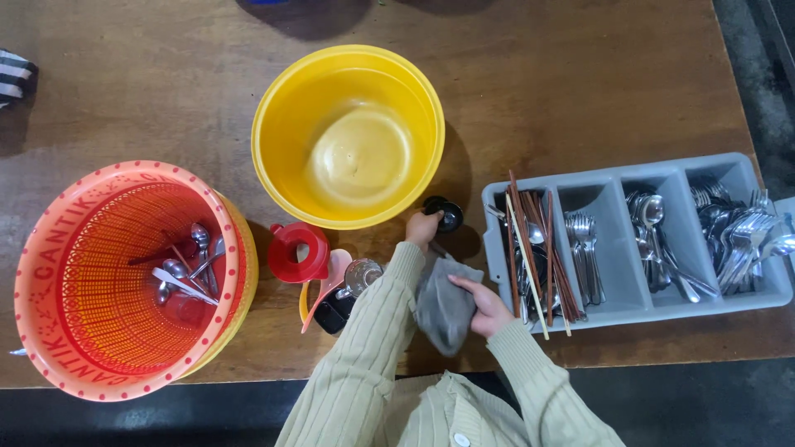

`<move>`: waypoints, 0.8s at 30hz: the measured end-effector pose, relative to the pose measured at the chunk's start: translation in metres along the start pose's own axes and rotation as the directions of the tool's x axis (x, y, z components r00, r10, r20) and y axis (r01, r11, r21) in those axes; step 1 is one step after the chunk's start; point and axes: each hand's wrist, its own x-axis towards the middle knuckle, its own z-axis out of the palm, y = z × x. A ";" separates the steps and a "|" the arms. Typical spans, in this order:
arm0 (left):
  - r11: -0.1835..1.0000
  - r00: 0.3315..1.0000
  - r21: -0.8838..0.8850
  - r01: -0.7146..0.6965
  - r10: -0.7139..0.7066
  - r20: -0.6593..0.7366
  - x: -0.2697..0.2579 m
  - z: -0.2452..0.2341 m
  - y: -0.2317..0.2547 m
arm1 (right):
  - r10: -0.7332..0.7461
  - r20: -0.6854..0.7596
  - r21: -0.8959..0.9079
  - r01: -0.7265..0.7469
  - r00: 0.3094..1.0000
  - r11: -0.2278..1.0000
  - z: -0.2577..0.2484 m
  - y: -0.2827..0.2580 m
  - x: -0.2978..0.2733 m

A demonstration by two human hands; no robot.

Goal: The person carries a basket of items to a table and removes a pair of tongs, a ladle, a lid, and a glass, wiping the glass with a cloth. They then wipe several small dishes and spoons one at a time before placing the utensils back into the basket.

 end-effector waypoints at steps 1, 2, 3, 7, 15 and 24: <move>0.998 0.999 0.042 -0.046 0.046 -0.015 -0.006 0.000 0.006 | 0.017 0.031 -0.013 -0.017 0.999 1.000 0.002 0.000 -0.009; 0.989 0.995 0.130 -0.076 0.083 -0.050 -0.016 -0.003 0.012 | 0.007 0.039 -0.062 -0.004 0.999 0.998 0.002 0.002 -0.017; 0.971 0.989 0.218 -0.102 0.122 -0.082 -0.026 -0.006 0.018 | -0.004 0.049 -0.111 0.009 0.999 0.994 0.003 0.004 -0.024; 0.842 0.874 0.365 -0.398 0.469 -0.129 -0.063 -0.029 0.034 | -0.167 0.017 -0.236 0.166 0.986 0.957 0.011 -0.002 -0.044; 0.948 0.967 -0.199 -0.249 0.230 -0.113 -0.160 -0.072 0.040 | -0.767 -0.035 -0.603 0.598 0.640 0.527 0.039 -0.020 -0.067; 0.845 0.851 0.102 -0.525 0.521 0.069 -0.209 -0.093 0.073 | -0.739 0.545 -0.692 0.710 0.395 -0.130 0.084 -0.016 -0.025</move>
